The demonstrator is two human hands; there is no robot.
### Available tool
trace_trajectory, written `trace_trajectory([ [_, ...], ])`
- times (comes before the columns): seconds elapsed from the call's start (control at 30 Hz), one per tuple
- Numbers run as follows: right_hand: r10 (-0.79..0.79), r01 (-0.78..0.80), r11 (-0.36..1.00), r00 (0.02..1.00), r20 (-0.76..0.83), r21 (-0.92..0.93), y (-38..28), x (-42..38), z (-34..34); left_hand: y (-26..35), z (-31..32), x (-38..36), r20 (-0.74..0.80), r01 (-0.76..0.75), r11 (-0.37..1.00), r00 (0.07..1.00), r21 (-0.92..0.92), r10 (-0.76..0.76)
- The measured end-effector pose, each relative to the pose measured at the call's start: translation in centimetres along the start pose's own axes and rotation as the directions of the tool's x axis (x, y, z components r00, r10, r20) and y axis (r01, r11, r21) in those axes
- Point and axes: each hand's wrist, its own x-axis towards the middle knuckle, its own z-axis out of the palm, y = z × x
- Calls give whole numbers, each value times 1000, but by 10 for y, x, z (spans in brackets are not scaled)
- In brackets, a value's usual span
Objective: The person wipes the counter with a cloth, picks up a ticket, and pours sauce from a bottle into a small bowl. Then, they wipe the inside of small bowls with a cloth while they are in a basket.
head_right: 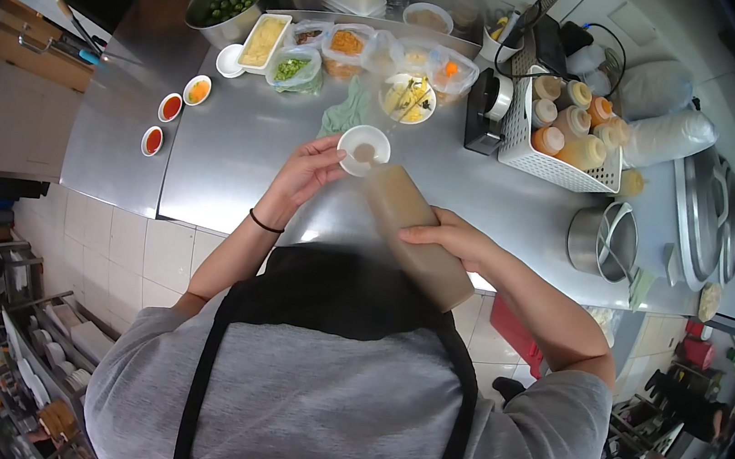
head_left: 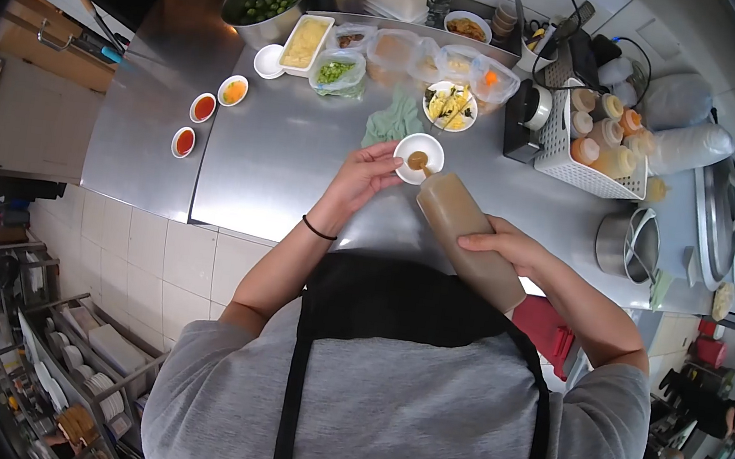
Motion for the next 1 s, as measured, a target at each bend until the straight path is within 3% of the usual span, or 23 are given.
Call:
trace_trajectory([
  [0.43,-106,107,994,994,-25,36,20,-18,-1,-6,16,3,29,67,997,997,-36,-66],
  [0.5,-276,272,960,959,-66,-63,32,-17,-4,-5,25,7,70,82,996,994,-34,-80],
  [0.53,-285,280,958,954,-96,-60,38,-18,-8,-5,28,7,66,89,993,994,-74,-84],
  [0.6,-443,378,877,875,-195,-297,47,-20,-14,-4,33,11,83,107,989,992,-107,-98],
  [0.67,-487,421,866,832,-267,-269,45,-34,-18,-2,34,13,91,102,989,992,-110,-93],
  [0.73,-650,580,757,625,-432,-301,40,-47,-31,1,37,13,78,103,988,992,-112,-95],
  [0.8,-659,578,728,445,-606,-367,31,-71,-53,2,39,11,52,96,989,995,-115,-90],
  [0.87,-821,510,524,89,-564,-682,22,-95,-92,3,40,7,10,81,987,997,-135,-81],
  [1.0,-750,263,462,-394,-531,-847,-6,-126,-146,-5,17,0,-78,35,988,996,-152,-47],
])
